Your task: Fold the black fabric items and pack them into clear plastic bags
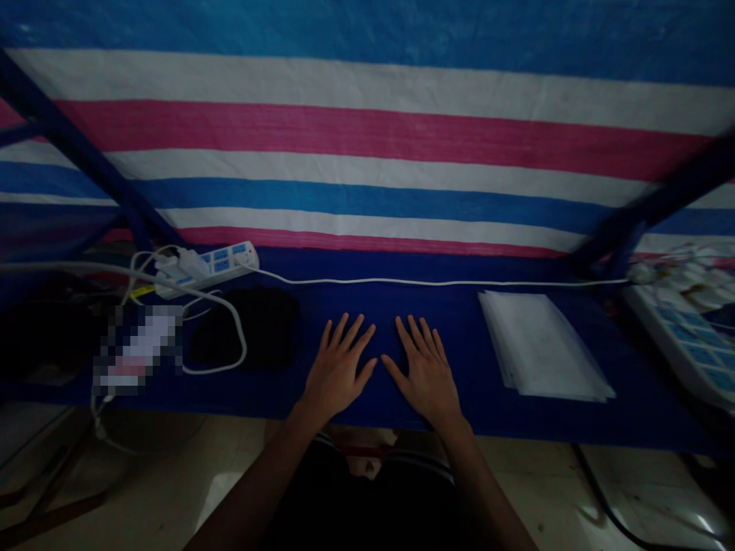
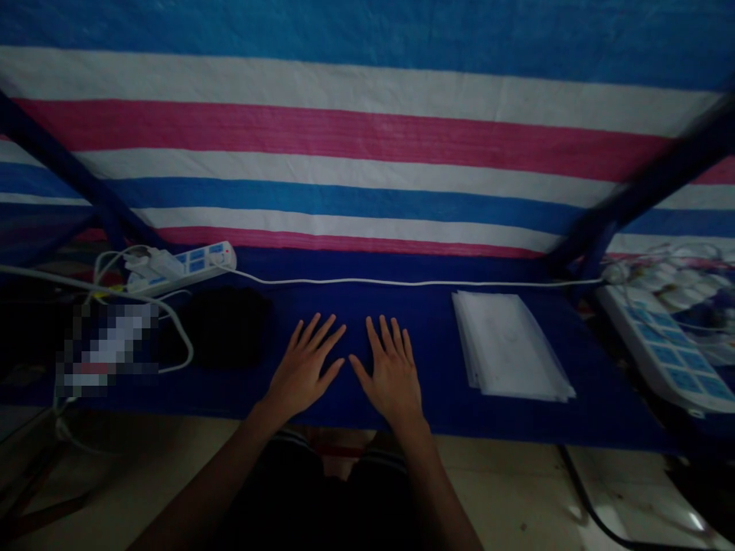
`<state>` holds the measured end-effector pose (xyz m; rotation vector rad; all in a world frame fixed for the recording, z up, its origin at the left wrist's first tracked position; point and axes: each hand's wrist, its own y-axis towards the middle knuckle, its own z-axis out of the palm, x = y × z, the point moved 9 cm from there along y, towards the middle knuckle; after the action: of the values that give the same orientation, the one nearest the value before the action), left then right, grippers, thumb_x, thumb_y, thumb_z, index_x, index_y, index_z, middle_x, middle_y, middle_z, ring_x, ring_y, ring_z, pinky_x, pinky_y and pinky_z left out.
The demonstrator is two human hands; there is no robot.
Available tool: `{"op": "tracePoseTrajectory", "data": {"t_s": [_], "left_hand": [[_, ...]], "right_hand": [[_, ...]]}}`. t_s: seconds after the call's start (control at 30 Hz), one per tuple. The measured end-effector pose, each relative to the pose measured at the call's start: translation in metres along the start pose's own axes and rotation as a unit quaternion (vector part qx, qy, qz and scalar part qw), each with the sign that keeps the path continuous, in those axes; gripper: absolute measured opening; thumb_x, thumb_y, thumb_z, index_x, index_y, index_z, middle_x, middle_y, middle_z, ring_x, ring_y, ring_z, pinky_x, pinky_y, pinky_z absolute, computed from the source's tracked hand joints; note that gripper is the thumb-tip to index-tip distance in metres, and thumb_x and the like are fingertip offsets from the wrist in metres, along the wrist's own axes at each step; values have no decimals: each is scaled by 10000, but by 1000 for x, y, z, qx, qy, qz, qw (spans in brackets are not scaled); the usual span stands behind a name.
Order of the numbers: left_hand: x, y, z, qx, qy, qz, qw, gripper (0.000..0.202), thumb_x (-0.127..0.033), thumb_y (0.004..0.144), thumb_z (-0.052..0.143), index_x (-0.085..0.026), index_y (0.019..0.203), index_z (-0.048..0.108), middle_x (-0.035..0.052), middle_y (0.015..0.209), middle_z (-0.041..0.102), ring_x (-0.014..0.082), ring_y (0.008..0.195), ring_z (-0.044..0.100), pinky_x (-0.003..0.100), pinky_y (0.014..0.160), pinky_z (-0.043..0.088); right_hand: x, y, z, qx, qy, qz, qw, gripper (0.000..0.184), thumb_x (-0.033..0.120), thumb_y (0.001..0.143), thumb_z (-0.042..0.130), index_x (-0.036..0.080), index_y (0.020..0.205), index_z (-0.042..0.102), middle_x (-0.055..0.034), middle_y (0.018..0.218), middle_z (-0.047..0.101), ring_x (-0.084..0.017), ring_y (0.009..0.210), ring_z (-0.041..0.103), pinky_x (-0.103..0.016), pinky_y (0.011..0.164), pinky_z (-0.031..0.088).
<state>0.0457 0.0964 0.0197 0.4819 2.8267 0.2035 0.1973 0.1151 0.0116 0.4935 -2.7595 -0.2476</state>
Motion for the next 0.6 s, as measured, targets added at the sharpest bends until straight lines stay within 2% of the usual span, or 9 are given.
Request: {"op": "tracePoseTrajectory", "data": {"t_s": [0.13,0.27,0.37,0.47,0.6], "left_hand": [[0,0,-2,4,-3,-8,1000,666,-429,1073,475,-236,1673,259,68,1731,323,336,1623,219,625,1309,229],[0,0,-1,10,-1,-4,1000,630,-428,1074,474,-260,1657,305,60,1736,311,338,1623,215,622,1311,223],[1,1,-2,5,-3,-7,1000,666,-429,1072,480,-251,1673,258,68,1733,320,337,1623,218,620,1311,223],[0,1,-2,4,-4,-4,1000,629,-424,1071,486,-276,1655,307,58,1733,321,340,1621,224,627,1307,227],[0,0,-3,1,-13,-8,1000,680,-427,1071,484,-250,1678,235,69,1729,330,332,1622,224,620,1309,229]], "right_hand": [[0,0,1,7,5,3,1000,722,611,1054,442,184,1636,400,-128,1723,318,-333,1618,223,-580,1300,250],[0,0,0,6,2,3,1000,723,612,1059,427,191,1645,381,-129,1724,311,-323,1619,223,-577,1300,255],[0,-1,-1,5,2,7,1000,765,614,1060,422,186,1679,287,-126,1721,319,-311,1620,221,-565,1303,254],[0,-1,-2,3,8,10,1000,805,619,1059,417,179,1699,203,-122,1720,323,-302,1621,218,-561,1306,252],[0,-1,-1,7,7,8,1000,747,621,1059,416,200,1669,320,-117,1723,318,-318,1622,209,-578,1302,249]]}}
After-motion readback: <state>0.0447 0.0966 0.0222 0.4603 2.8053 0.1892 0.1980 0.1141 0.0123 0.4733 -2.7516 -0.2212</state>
